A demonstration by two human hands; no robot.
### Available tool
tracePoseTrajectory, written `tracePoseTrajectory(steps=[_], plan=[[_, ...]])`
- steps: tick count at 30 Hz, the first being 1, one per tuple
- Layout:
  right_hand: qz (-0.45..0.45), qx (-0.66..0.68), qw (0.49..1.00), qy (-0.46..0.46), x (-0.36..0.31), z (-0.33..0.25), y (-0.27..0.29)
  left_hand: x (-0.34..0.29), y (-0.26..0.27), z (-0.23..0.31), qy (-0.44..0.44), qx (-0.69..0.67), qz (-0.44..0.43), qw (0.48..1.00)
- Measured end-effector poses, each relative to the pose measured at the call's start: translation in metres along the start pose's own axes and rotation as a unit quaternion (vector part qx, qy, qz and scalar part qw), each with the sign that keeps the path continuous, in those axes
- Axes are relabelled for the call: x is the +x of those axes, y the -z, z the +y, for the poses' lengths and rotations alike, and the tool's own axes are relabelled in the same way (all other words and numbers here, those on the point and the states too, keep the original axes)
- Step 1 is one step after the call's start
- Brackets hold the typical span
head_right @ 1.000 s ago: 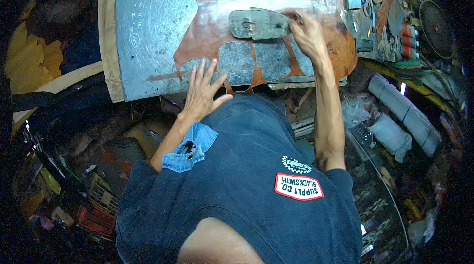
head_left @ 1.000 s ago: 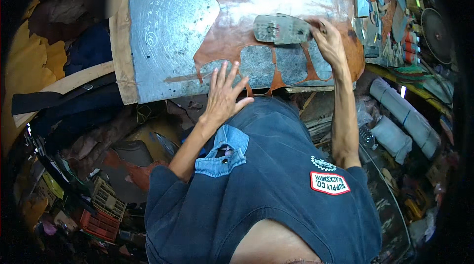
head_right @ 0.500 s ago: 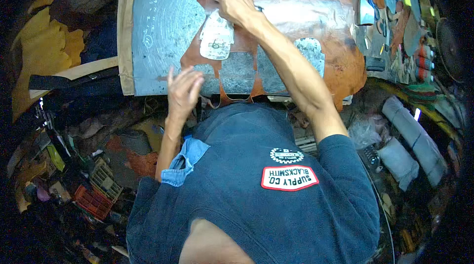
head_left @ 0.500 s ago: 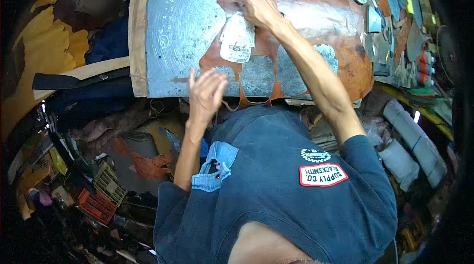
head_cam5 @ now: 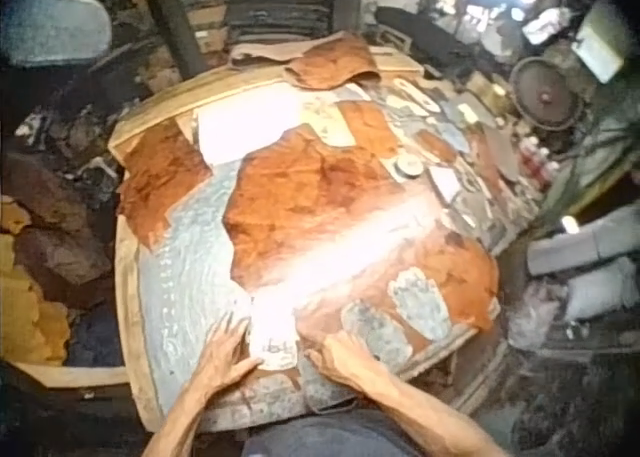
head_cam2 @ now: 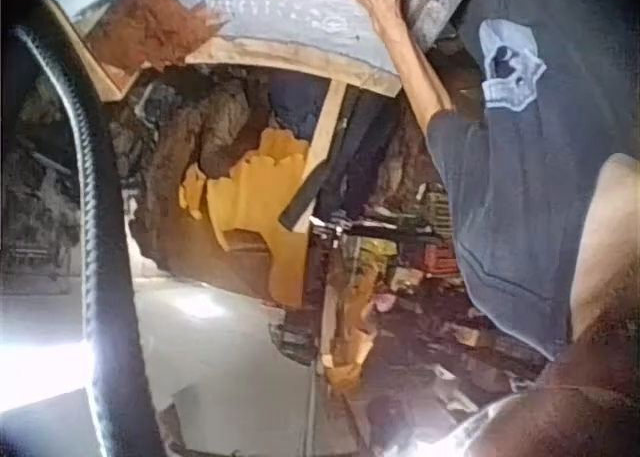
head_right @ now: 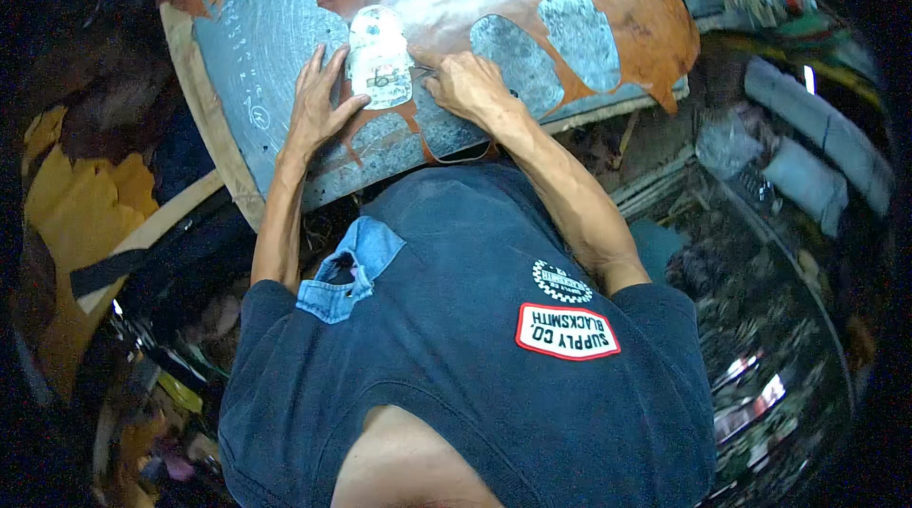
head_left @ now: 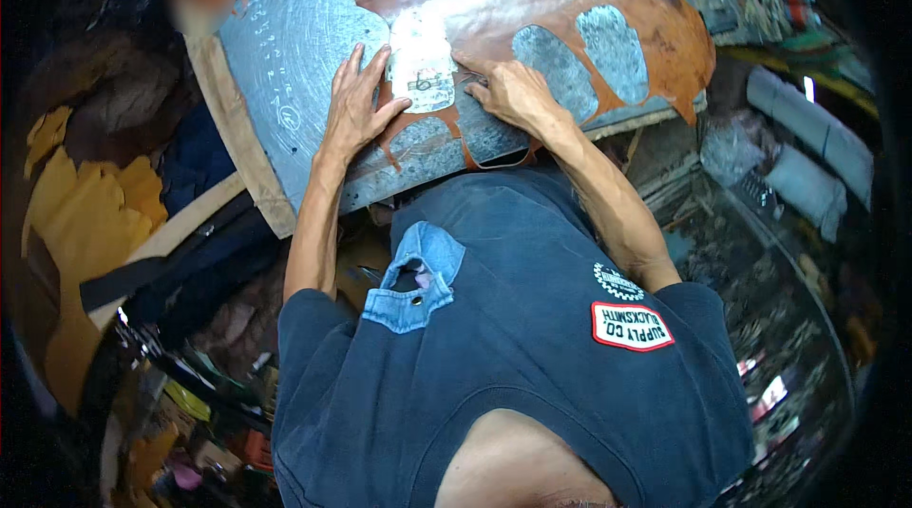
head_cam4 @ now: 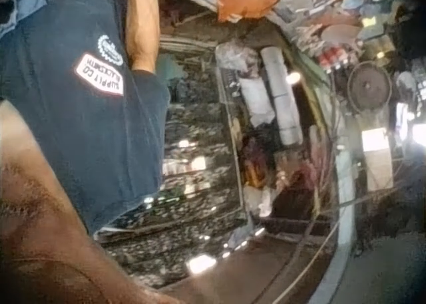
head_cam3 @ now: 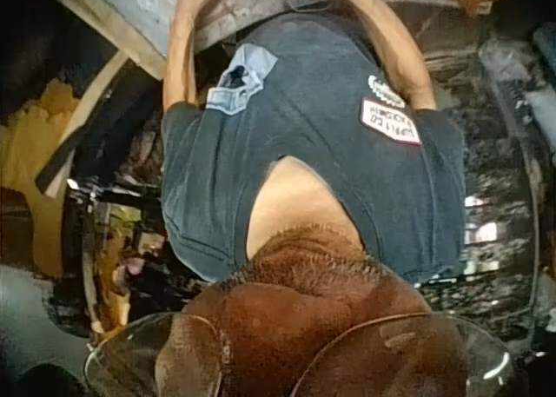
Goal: Cutting out leather patterns using a precision blade following the contours of a metal template.
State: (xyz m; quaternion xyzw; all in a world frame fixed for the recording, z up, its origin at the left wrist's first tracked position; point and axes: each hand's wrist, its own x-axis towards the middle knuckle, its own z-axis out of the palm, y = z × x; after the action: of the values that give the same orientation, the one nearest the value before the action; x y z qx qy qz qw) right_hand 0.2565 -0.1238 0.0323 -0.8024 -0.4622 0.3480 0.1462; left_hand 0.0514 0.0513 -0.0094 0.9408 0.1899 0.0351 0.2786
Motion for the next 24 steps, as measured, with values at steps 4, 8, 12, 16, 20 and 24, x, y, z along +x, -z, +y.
tracePoseTrajectory(steps=[4,8,12,16,20,24], plan=[[0.043,0.006,0.999,-0.025,-0.01,-0.012,-0.016,-0.008,-0.008,-0.011,-0.062,-0.023,0.049,0.997],[0.074,0.003,0.997,-0.014,-0.009,0.0,-0.025,-0.007,-0.01,-0.01,-0.081,-0.014,0.06,0.995],[0.082,0.007,0.996,-0.037,-0.01,-0.006,-0.027,-0.009,-0.013,-0.02,-0.077,-0.161,0.138,0.974],[0.106,0.001,0.993,-0.05,-0.015,-0.014,-0.03,-0.01,-0.007,-0.025,-0.091,-0.108,0.087,0.986],[0.127,0.014,0.991,-0.039,-0.014,-0.012,-0.033,-0.008,-0.01,-0.024,-0.111,-0.073,0.078,0.988],[0.131,-0.01,0.991,-0.018,-0.013,-0.024,-0.029,-0.006,-0.012,-0.029,-0.112,-0.072,0.077,0.988]])
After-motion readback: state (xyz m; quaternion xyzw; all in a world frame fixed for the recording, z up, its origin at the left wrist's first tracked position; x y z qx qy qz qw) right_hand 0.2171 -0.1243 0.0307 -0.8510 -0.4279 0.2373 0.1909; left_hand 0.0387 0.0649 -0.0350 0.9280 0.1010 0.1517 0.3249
